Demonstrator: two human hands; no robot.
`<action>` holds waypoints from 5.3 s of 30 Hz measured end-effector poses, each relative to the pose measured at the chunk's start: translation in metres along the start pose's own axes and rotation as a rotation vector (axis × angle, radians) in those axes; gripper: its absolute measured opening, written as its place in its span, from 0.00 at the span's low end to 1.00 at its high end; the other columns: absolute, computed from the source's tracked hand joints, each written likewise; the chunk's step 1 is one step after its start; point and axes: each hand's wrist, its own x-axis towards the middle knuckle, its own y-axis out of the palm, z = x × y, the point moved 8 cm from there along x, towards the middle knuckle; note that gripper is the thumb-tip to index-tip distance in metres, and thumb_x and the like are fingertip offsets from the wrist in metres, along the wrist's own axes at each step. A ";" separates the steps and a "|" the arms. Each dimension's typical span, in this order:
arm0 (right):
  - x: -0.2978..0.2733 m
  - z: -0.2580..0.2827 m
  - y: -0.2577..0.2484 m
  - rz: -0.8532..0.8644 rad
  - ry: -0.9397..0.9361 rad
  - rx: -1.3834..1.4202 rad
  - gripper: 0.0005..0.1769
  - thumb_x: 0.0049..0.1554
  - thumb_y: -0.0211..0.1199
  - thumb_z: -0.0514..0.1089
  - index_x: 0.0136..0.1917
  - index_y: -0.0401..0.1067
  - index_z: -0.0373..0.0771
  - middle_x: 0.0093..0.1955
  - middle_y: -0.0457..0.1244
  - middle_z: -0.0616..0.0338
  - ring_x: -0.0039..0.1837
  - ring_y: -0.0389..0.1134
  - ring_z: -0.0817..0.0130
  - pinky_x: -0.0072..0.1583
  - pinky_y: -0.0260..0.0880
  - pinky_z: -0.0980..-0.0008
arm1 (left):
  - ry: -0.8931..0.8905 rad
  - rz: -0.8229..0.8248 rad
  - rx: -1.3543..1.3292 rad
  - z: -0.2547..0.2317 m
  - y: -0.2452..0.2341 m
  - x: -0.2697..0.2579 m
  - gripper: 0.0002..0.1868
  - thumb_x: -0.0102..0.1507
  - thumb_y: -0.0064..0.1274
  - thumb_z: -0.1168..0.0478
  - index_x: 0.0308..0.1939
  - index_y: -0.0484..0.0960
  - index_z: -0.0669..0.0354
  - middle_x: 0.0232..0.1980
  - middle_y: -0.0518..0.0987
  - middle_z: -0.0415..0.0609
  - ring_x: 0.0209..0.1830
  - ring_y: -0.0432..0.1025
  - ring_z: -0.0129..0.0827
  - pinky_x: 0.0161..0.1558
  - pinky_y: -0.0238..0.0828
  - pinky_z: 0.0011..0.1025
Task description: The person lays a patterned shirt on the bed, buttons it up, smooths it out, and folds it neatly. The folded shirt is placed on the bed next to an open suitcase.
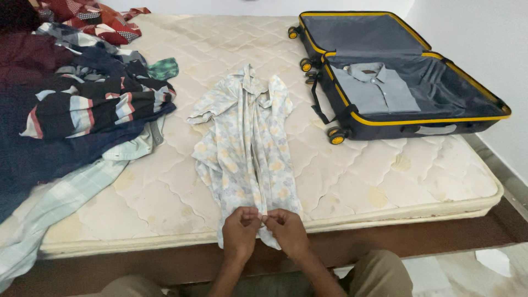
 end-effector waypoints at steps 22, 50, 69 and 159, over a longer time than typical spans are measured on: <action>0.004 -0.003 -0.004 0.077 -0.110 -0.002 0.13 0.58 0.65 0.41 0.53 0.81 0.31 0.39 0.70 0.60 0.40 0.64 0.75 0.44 0.66 0.72 | -0.051 0.072 0.023 0.003 -0.005 -0.001 0.10 0.61 0.61 0.63 0.44 0.87 0.64 0.35 0.88 0.48 0.34 0.79 0.26 0.40 0.75 0.26; 0.023 -0.001 0.002 0.025 -0.247 -0.083 0.10 0.58 0.63 0.43 0.44 0.76 0.32 0.37 0.68 0.61 0.42 0.67 0.75 0.47 0.67 0.72 | 0.025 0.167 -0.196 0.046 0.011 0.028 0.11 0.63 0.57 0.72 0.46 0.71 0.64 0.36 0.78 0.48 0.37 0.73 0.26 0.42 0.69 0.27; 0.059 0.006 -0.005 -0.173 -0.122 -0.340 0.17 0.51 0.73 0.47 0.48 0.75 0.34 0.38 0.70 0.57 0.41 0.71 0.70 0.48 0.73 0.68 | -0.029 0.097 0.185 0.186 0.031 0.042 0.18 0.54 0.57 0.71 0.46 0.86 0.52 0.26 0.82 0.48 0.26 0.77 0.25 0.37 0.75 0.25; 0.076 -0.014 0.003 0.149 -0.004 -0.063 0.12 0.59 0.66 0.46 0.42 0.76 0.34 0.33 0.64 0.66 0.35 0.61 0.78 0.40 0.65 0.74 | 0.124 -0.196 0.021 0.038 -0.006 0.066 0.08 0.55 0.61 0.68 0.38 0.84 0.64 0.35 0.85 0.49 0.36 0.79 0.31 0.43 0.76 0.29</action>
